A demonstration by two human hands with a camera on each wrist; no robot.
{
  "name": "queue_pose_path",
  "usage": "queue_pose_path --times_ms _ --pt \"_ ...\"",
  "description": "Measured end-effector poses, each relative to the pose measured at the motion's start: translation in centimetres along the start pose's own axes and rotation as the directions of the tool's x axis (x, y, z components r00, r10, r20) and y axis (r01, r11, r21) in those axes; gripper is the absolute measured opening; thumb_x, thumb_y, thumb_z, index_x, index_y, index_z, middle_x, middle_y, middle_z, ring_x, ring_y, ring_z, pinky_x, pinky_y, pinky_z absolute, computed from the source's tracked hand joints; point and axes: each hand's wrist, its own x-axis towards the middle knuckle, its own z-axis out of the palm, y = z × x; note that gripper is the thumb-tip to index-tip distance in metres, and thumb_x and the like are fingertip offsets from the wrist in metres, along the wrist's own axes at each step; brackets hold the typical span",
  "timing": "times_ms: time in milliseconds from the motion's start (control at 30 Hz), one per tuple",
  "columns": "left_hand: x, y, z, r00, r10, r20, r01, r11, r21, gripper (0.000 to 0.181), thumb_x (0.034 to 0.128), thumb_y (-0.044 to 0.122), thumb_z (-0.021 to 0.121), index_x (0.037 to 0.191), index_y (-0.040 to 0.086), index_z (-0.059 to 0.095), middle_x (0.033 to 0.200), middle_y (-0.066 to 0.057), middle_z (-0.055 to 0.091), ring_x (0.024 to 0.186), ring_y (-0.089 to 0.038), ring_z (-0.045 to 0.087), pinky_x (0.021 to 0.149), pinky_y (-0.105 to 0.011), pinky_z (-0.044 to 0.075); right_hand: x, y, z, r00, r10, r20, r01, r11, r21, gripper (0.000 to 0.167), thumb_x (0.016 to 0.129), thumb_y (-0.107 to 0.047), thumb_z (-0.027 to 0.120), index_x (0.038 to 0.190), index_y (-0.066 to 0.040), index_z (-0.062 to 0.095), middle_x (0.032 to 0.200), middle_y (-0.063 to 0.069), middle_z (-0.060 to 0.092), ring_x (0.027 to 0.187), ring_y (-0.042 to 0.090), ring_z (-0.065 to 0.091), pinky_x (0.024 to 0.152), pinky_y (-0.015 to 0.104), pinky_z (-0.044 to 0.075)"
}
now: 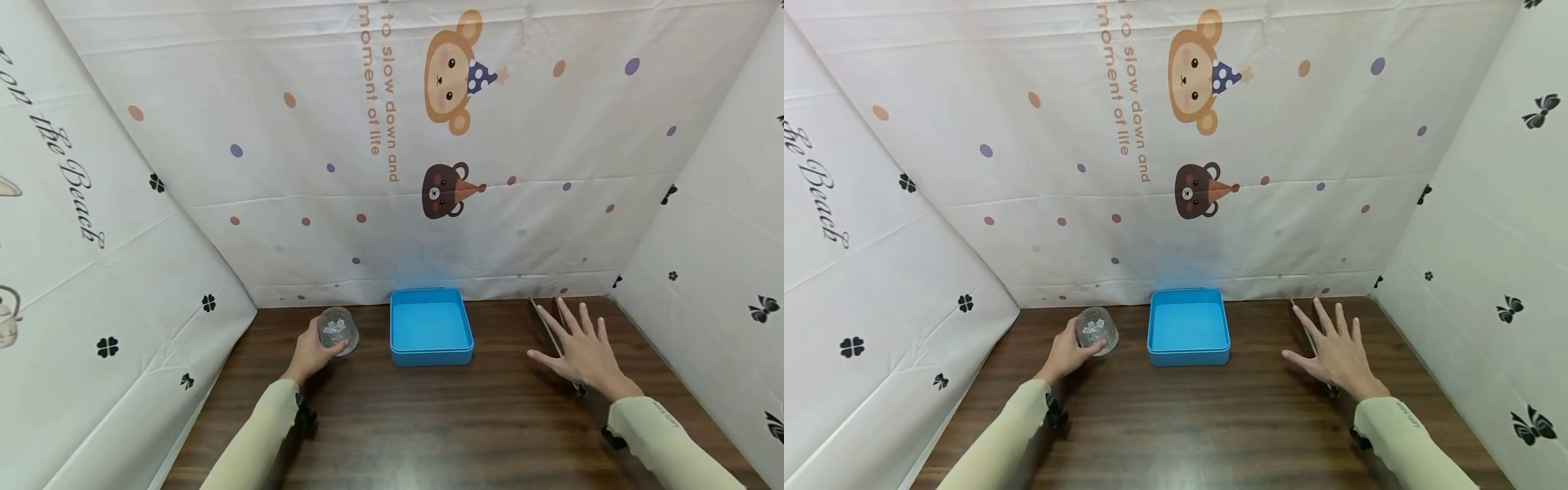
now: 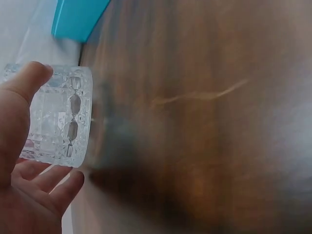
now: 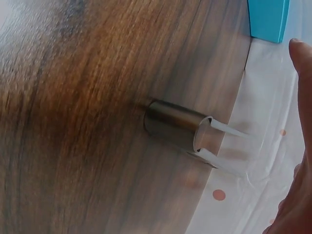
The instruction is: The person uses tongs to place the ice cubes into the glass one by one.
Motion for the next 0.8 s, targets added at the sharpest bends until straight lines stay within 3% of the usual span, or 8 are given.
queue_pose_path --times_ms 167,400,533,800 --pt "1.7 -0.7 -0.9 0.999 -0.033 0.026 0.033 0.999 0.016 0.092 0.0888 0.039 0.080 0.152 -0.005 0.031 0.140 -0.033 0.053 0.127 -0.050 0.053 0.103 -0.061 0.046 0.0 -0.3 0.0 0.999 0.003 0.036 -0.003 1.000 0.008 0.103 0.088 -0.075 0.061 0.166 -0.039 0.004 0.172 0.017 0.004 0.150 0.057 -0.001 0.110 0.080 -0.006" --pt "2.4 -1.4 -2.1 0.991 -0.119 0.056 0.120 0.993 -0.006 0.095 0.0912 0.045 0.077 0.157 -0.001 0.026 0.147 -0.034 0.046 0.134 -0.051 0.046 0.108 -0.063 0.041 0.5 -0.8 -0.1 0.999 -0.016 0.040 0.016 1.000 0.012 0.101 0.088 -0.076 0.061 0.166 -0.035 0.011 0.171 0.017 0.005 0.149 0.059 0.005 0.110 0.081 -0.001" --pt "2.4 -1.6 -2.4 0.991 -0.125 0.050 0.126 0.992 -0.011 0.096 0.0913 0.044 0.077 0.158 0.000 0.025 0.149 -0.033 0.045 0.135 -0.051 0.046 0.110 -0.062 0.040 0.8 -1.0 0.0 0.999 -0.022 0.030 0.022 1.000 0.005 0.102 0.087 -0.077 0.062 0.166 -0.034 0.014 0.170 0.019 0.010 0.148 0.059 0.008 0.110 0.081 0.001" --pt "1.9 -1.2 -3.3 0.995 -0.089 0.036 0.090 0.995 -0.040 0.112 0.0878 0.043 0.081 0.165 0.009 0.007 0.160 -0.030 0.031 0.141 -0.051 0.039 0.112 -0.064 0.036 0.9 -1.1 0.1 0.999 -0.017 0.035 0.017 1.000 0.005 0.102 0.087 -0.077 0.061 0.166 -0.035 0.013 0.171 0.019 0.008 0.149 0.058 0.008 0.110 0.081 0.000"
